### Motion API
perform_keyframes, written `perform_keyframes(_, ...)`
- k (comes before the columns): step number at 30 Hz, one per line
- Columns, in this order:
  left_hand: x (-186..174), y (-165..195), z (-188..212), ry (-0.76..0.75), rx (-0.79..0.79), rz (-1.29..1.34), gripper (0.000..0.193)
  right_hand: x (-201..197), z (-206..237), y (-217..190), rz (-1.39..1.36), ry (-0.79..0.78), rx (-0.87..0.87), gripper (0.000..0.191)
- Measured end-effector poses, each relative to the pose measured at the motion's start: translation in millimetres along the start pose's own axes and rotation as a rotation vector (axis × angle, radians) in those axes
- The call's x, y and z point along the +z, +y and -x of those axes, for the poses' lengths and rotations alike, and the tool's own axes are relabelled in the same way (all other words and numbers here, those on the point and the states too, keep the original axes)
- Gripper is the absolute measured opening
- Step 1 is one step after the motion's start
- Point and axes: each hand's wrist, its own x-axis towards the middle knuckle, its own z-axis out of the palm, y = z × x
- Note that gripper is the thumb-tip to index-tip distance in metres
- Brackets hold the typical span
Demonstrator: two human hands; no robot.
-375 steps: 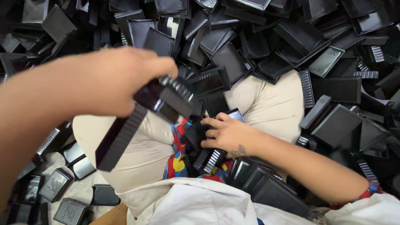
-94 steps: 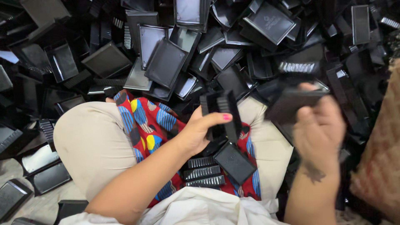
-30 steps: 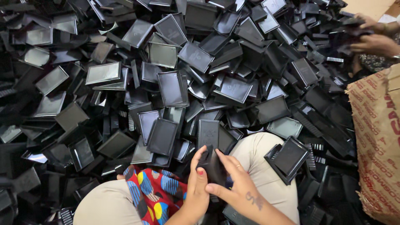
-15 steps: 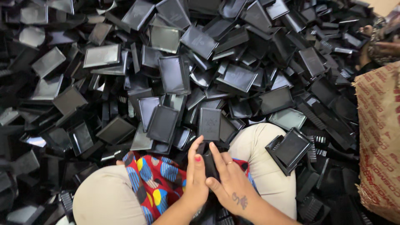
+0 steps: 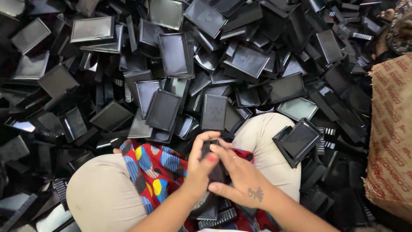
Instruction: The person sits on the floor in a large pile of black plastic boxes, picks up boxes one at a time, fits them together and stacks them into piles, and occasionally tosses or places stacked boxes toward a cardboard carton at the side.
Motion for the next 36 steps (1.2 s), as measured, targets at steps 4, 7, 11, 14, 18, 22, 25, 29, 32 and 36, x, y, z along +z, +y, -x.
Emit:
perform_keyframes(4,-25.1,-0.6,-4.4,0.056,-0.072,0.306,0.062,27.4,2.9,-9.0,0.111,-0.056,0.011,0.099)
perform_keyframes(7,-31.6,-6.1,-7.2,0.209,-0.028,0.153,0.062,40.9,3.4,-11.4,0.145,-0.03,0.05,0.103)
perform_keyframes(11,-29.2,-0.9,-13.6,0.255,-0.073,0.096,0.062,31.0,15.2,-4.1,0.233,0.223,-0.046,0.078)
perform_keyframes(14,-31.2,20.0,-23.1,0.319,0.023,-0.269,0.04,-7.2,36.9,16.1,-0.533,0.114,0.283,0.059)
perform_keyframes(18,-25.0,42.9,-23.8,0.231,0.422,-1.355,0.049,-67.3,58.9,50.3,-0.48,-0.02,0.053,0.047)
perform_keyframes(22,-4.0,33.7,-17.1,-0.005,0.199,-1.707,0.093,-94.8,55.0,63.7,0.426,0.474,0.773,0.056)
perform_keyframes(25,0.3,20.2,-16.3,-0.119,0.072,-1.874,0.102,-93.7,48.2,63.5,0.651,0.47,0.814,0.074)
perform_keyframes(29,-10.4,16.2,-17.5,-0.133,0.21,-1.896,0.081,-82.5,48.9,64.5,0.534,0.459,0.829,0.095)
perform_keyframes(32,-10.1,18.4,-14.3,-0.119,0.281,-1.797,0.059,-100.2,44.4,61.9,0.623,0.283,0.832,0.102)
perform_keyframes(36,-1.3,18.9,-14.1,0.046,0.248,-1.027,0.06,-169.1,-9.9,41.0,0.829,0.086,0.569,0.112)
